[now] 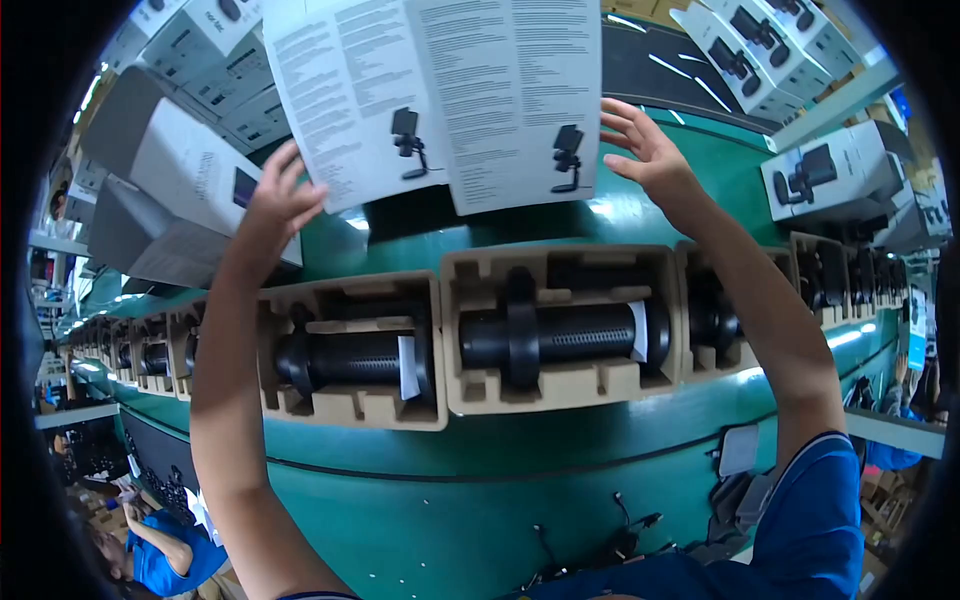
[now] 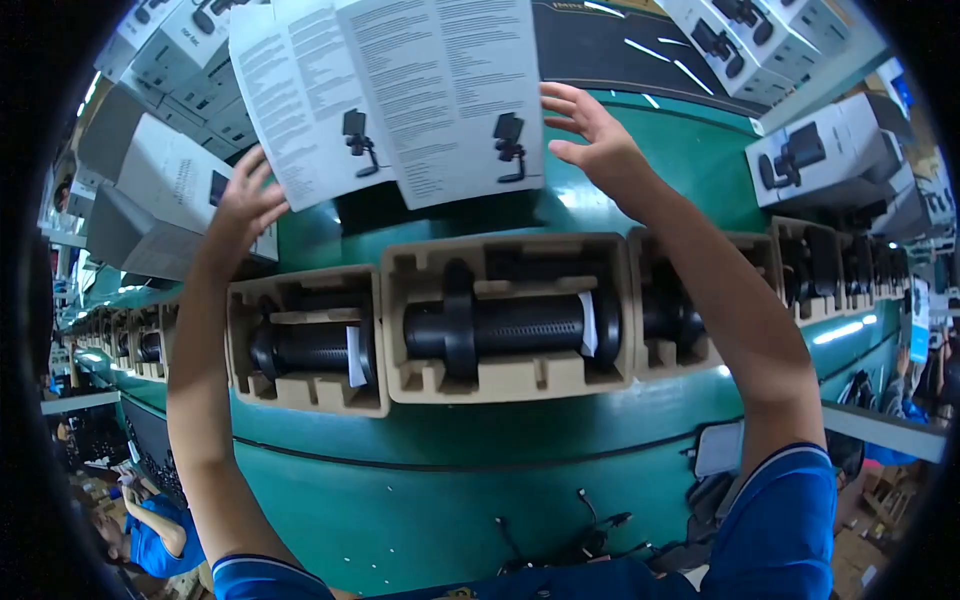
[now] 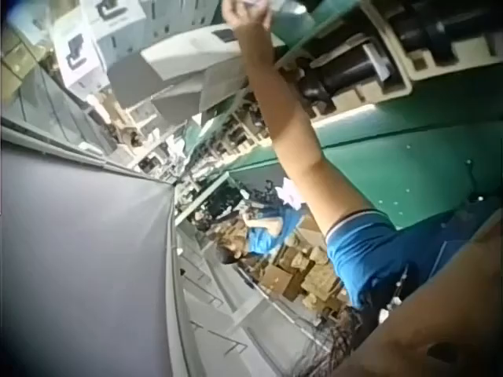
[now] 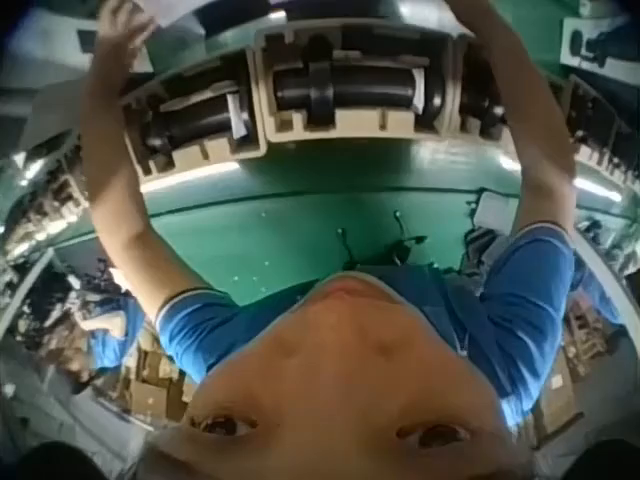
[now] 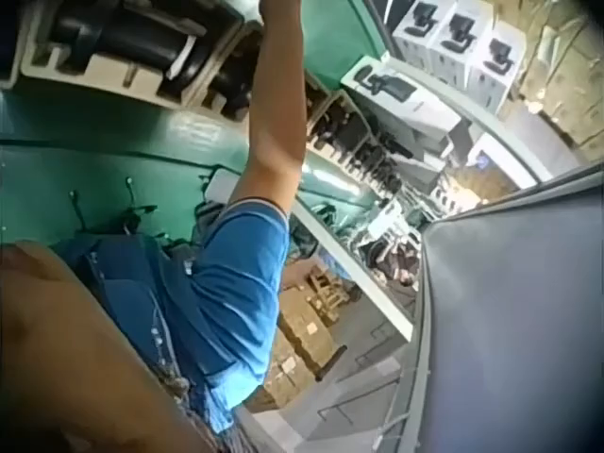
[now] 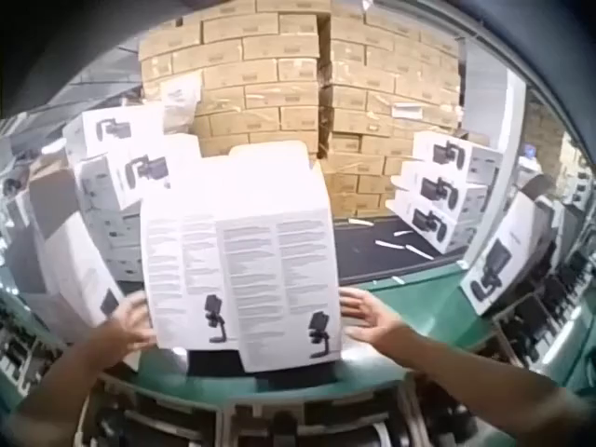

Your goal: The person sorts and arranges small electronic components and their packaging trays on an assembly line by hand.

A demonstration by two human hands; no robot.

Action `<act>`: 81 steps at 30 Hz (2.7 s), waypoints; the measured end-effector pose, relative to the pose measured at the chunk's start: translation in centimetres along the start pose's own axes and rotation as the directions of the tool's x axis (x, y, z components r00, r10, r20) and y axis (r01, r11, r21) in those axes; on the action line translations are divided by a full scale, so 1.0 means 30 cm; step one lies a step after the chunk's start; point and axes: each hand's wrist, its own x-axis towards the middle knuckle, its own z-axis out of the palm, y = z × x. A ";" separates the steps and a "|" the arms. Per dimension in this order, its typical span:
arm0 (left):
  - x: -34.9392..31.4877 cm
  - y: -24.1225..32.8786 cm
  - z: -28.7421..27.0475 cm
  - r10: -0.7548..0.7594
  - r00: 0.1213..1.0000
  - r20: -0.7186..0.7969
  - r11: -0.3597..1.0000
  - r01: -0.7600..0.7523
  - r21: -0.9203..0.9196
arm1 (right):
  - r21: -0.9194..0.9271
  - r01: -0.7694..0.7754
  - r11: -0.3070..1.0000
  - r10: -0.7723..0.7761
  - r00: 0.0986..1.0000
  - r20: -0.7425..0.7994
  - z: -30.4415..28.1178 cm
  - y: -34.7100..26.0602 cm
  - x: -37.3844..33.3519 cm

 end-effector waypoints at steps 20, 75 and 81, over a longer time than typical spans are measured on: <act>-0.190 -0.007 -0.113 -0.046 0.970 -0.237 0.715 0.197 0.671 | -0.375 -0.043 0.926 -0.024 0.985 -0.172 0.026 -0.036 -0.175; -1.459 -0.337 1.545 0.149 0.876 -0.459 0.192 0.430 0.882 | -0.798 -0.001 0.603 -0.605 0.651 -0.458 -0.509 -0.156 -1.081; -1.460 -0.282 1.508 0.066 0.839 -0.540 0.317 0.496 0.809 | -0.845 -0.069 0.530 -0.474 0.802 -0.363 -0.573 -0.174 -0.832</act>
